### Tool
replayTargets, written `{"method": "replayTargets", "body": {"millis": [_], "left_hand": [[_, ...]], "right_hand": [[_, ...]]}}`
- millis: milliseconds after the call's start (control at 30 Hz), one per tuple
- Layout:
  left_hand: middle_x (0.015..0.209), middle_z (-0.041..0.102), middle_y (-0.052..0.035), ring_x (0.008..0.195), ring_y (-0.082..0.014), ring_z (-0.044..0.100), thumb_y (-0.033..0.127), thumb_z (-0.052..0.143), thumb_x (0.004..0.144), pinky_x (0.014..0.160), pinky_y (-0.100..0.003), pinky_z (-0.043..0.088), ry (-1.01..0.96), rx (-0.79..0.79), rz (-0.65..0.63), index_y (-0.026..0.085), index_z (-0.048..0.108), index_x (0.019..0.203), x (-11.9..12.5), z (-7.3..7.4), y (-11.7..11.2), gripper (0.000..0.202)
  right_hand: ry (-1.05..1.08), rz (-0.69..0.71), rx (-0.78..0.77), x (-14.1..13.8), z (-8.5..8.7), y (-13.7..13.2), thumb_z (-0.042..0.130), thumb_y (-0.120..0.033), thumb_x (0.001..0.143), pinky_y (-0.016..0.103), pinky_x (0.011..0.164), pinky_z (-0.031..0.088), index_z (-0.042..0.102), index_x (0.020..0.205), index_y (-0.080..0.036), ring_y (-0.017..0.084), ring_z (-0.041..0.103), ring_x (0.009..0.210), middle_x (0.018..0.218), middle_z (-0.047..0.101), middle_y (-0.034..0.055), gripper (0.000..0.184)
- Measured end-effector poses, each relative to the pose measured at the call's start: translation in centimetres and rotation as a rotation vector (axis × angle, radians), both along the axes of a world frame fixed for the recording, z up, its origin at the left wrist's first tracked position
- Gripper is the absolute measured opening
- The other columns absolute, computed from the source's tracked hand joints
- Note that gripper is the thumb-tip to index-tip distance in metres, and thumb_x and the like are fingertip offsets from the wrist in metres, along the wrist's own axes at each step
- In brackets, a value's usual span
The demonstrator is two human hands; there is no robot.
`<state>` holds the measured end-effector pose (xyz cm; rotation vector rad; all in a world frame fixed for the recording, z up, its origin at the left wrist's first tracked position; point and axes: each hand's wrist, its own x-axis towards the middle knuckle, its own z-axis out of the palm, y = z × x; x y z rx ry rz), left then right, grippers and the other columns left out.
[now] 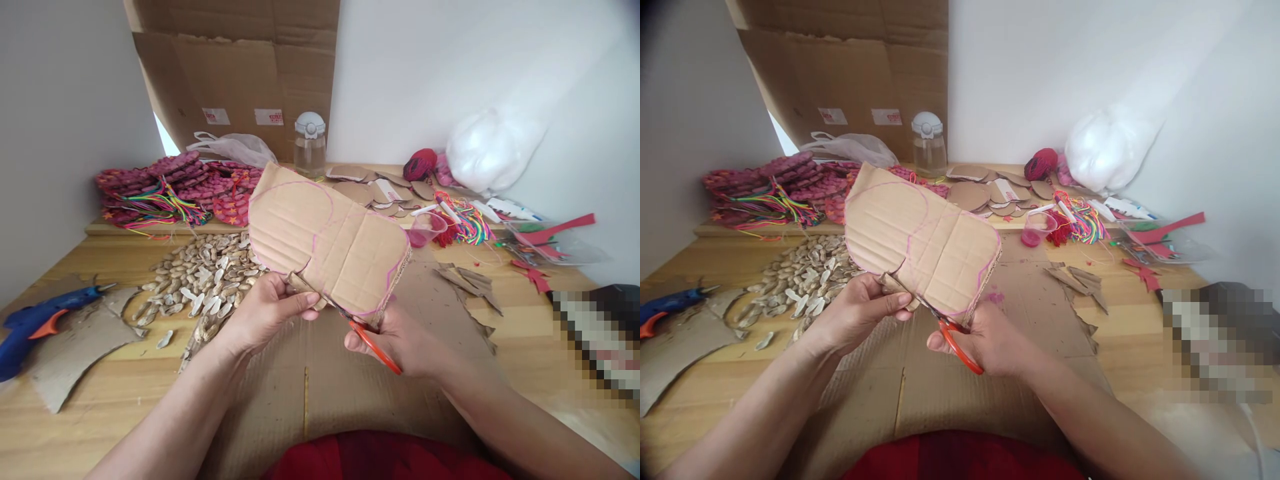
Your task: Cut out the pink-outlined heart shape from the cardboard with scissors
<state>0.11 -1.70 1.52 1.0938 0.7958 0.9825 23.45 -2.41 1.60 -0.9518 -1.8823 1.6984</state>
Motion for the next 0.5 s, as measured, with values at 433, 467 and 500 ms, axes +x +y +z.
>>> {"method": "replayTargets", "body": {"millis": [433, 467, 500], "left_hand": [[0.077, 0.07, -0.0042, 0.068, -0.0092, 0.06, 0.026, 0.082, 0.078, 0.062, -0.018, 0.053, -0.005, -0.073, 0.037, 0.011, 0.076, 0.083, 0.4, -0.7, -0.1, 0.016], [0.076, 0.07, -0.0038, 0.067, -0.0088, 0.059, 0.026, 0.081, 0.079, 0.061, -0.018, 0.053, -0.01, -0.077, 0.037, 0.012, 0.076, 0.083, 0.5, -0.8, -0.1, 0.016], [0.076, 0.07, -0.0036, 0.067, -0.0085, 0.059, 0.025, 0.081, 0.079, 0.061, -0.018, 0.053, -0.015, -0.078, 0.037, 0.012, 0.077, 0.084, 0.6, -0.9, -0.2, 0.015]], "right_hand": [[0.02, 0.003, -0.131, -0.1, 0.1, -0.3, 0.071, -0.036, 0.086, 0.025, 0.048, 0.019, 0.038, 0.07, -0.022, 0.008, 0.026, 0.052, 0.061, 0.028, -0.008, 0.04], [0.013, 0.0, -0.15, 0.0, 0.0, -0.4, 0.072, -0.036, 0.086, 0.025, 0.048, 0.019, 0.038, 0.07, -0.022, 0.008, 0.027, 0.051, 0.06, 0.029, -0.0083, 0.04], [0.007, -0.003, -0.165, 0.1, -0.1, -0.3, 0.072, -0.037, 0.086, 0.024, 0.047, 0.019, 0.038, 0.071, -0.022, 0.008, 0.027, 0.05, 0.059, 0.029, -0.0084, 0.04]]}}
